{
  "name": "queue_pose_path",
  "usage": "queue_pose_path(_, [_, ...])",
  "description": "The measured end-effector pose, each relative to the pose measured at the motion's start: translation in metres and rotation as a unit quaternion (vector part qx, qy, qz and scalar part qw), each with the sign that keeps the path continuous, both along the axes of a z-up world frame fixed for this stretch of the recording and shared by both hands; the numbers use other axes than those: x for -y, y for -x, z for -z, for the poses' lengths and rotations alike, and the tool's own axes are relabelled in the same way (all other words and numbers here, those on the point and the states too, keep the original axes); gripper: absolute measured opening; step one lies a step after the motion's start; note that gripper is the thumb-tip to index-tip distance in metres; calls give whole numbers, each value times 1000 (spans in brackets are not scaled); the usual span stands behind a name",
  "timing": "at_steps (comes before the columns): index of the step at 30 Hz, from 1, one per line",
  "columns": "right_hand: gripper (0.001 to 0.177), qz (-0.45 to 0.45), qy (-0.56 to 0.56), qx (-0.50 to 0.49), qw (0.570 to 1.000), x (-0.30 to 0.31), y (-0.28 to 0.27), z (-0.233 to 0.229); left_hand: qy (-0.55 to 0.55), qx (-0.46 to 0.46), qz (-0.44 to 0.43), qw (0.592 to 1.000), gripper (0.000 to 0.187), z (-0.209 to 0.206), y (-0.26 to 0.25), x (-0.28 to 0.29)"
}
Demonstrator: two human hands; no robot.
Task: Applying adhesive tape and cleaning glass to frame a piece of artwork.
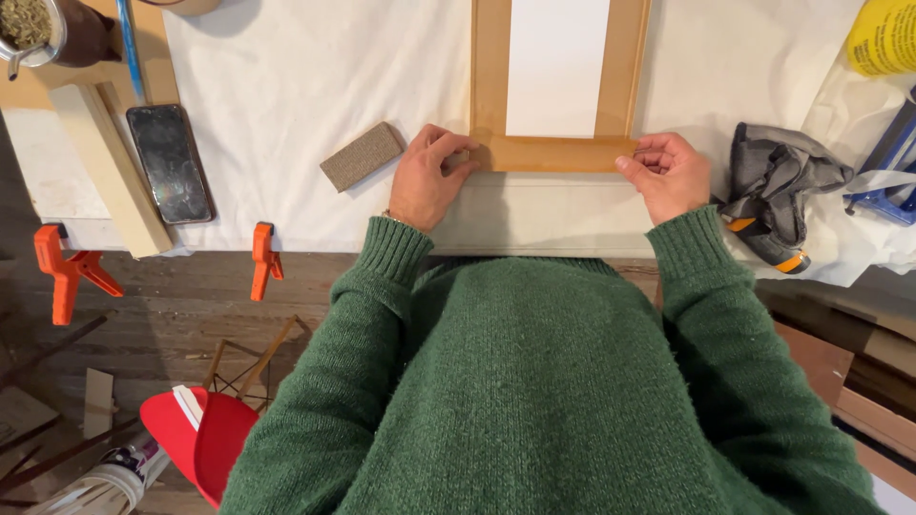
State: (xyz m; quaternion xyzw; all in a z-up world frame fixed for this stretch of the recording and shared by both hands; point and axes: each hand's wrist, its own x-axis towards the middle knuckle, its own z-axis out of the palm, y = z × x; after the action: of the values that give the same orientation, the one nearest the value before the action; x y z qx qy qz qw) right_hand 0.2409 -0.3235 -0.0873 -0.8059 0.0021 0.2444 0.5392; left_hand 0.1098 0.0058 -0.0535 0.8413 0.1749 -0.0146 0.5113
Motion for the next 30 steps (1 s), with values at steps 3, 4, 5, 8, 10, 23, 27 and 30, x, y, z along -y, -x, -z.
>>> queue_pose_path(3, [28,-3,22,1,1000,-4,1,-6,-7,8,0,1000,22,-1,0,0])
queue_pose_path(4, [29,-3,29,3,1000,-4,1,-6,-10,4,-3,1000,22,-2,-1,0])
queue_pose_path(5, [29,-3,36,6,999,-4,1,-6,-13,-1,-6,1000,22,-3,-1,0])
queue_pose_path(8, [29,-1,41,12,999,-7,2,-9,-7,3,-11,1000,24,-3,-1,1])
queue_pose_path(10, [29,0,44,15,999,-7,3,-9,-9,2,-10,1000,23,-2,-1,1])
queue_pose_path(23, [28,20,24,71,997,-4,11,10,-3,16,-18,1000,22,1,0,3])
queue_pose_path(27, [28,32,23,110,993,-5,17,15,5,28,-10,1000,23,4,1,3])
queue_pose_path(30, [29,34,69,146,986,-14,22,2,3,13,-6,1000,23,3,1,4])
